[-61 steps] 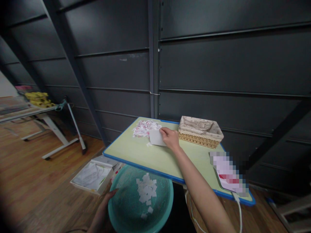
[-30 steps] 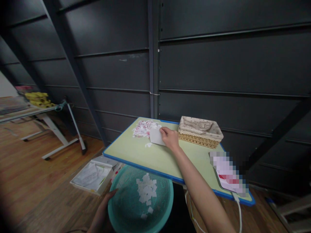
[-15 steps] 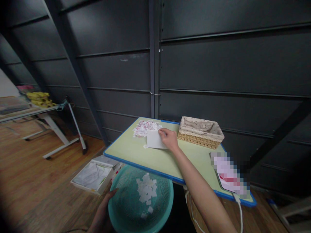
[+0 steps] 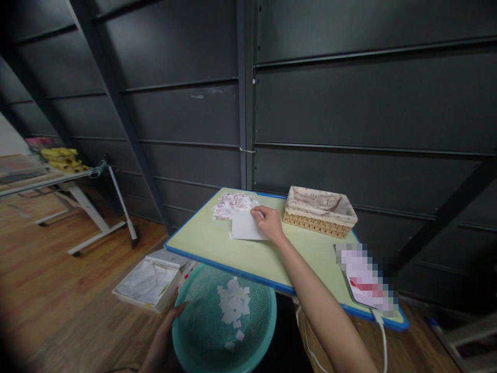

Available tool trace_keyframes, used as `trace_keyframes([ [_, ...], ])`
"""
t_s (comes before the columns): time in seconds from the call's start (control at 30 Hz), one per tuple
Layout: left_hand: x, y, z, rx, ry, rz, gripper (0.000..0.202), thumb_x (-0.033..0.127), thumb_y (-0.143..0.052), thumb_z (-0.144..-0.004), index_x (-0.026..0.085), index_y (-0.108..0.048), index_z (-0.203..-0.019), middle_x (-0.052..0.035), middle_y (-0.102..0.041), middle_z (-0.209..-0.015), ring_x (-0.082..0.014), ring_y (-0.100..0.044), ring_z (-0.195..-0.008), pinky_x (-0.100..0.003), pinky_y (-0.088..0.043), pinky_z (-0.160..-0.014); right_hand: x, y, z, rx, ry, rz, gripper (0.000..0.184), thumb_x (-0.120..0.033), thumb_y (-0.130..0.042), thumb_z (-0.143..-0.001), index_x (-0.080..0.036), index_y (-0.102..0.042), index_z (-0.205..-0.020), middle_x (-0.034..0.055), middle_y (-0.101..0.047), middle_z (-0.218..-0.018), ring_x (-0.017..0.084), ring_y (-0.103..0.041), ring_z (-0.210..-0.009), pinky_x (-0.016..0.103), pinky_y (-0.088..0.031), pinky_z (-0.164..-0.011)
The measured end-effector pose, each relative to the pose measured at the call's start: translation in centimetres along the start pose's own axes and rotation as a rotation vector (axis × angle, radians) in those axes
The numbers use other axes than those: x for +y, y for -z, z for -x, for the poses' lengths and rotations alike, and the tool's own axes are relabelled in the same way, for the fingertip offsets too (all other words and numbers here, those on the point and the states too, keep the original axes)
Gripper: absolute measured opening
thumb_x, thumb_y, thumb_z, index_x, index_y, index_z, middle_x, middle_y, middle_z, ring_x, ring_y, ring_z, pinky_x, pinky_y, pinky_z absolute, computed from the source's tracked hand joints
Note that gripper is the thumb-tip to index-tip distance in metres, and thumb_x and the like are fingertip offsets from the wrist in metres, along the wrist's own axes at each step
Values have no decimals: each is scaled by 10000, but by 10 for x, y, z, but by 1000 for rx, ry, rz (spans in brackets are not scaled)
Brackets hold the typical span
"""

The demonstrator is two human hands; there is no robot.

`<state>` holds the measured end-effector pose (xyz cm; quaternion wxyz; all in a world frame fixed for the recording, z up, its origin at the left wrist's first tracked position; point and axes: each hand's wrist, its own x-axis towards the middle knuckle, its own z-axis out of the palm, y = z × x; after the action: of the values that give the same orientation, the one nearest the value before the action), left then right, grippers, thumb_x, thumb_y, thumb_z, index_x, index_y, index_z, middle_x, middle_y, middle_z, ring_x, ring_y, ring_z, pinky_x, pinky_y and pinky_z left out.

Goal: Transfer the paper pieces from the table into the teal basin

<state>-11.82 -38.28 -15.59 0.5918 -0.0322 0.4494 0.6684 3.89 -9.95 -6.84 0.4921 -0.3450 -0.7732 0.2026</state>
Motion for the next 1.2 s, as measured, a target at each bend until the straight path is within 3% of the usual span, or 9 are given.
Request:
trace_keyframes([
  [0.23, -1, 1, 0, 13, -24, 1, 749, 246, -650, -791, 42, -335, -1439, -105, -815, -857, -335, -671, -1069, -491, -452, -1015, 1, 0, 0, -3, -13, -19, 290, -374, -543, -778, -190, -767, -776, 75, -757, -819, 236, -674, -728, 327, -492, -681],
  [0.4, 1, 1, 1, 14, -26, -6, 632, 267, -657, -778, 111, -482, -1365, -94, -815, -877, -341, -687, -1037, -495, -463, -1001, 1, 1, -1, 38, -40, -62, 312, -388, -551, -765, -162, -765, -780, 87, -754, -798, 233, -664, -694, 321, -482, -649],
  [0.5, 0, 4, -1, 4, -41, -41, 567, 268, -667, -775, 73, -543, -1293, -107, -813, -886, -345, -667, -1073, -470, -464, -1006, 1, 1, -1, 2, -31, -53, 305, -393, -555, -763, -172, -765, -757, 85, -755, -794, 236, -669, -709, 324, -486, -667],
  [0.9, -2, 6, -4, -17, -25, -2, 766, 266, -657, -796, 68, -318, -1455, -101, -812, -904, -340, -657, -1088, -509, -443, -1027, 1, -4, 1, -10, -28, -59, 306, -407, -542, -784, -193, -760, -775, 72, -755, -807, 226, -665, -711, 318, -494, -666],
  [1.03, -3, 7, -6, -56, -54, -8, 755, 277, -652, -802, 68, -328, -1450, -114, -807, -943, -331, -650, -1104, -488, -444, -1030, 1, -5, 2, -33, -26, -62, 307, -400, -539, -790, -189, -762, -788, 71, -757, -820, 232, -675, -736, 322, -500, -688],
  [1.2, -1, 1, -1, 0, -26, -2, 799, 256, -660, -791, 3, -289, -1452, -129, -811, -869, -330, -651, -1100, -470, -447, -1028, 1, -5, 2, -39, -20, -60, 308, -398, -541, -792, -184, -763, -798, 78, -758, -835, 239, -680, -757, 325, -499, -692],
])
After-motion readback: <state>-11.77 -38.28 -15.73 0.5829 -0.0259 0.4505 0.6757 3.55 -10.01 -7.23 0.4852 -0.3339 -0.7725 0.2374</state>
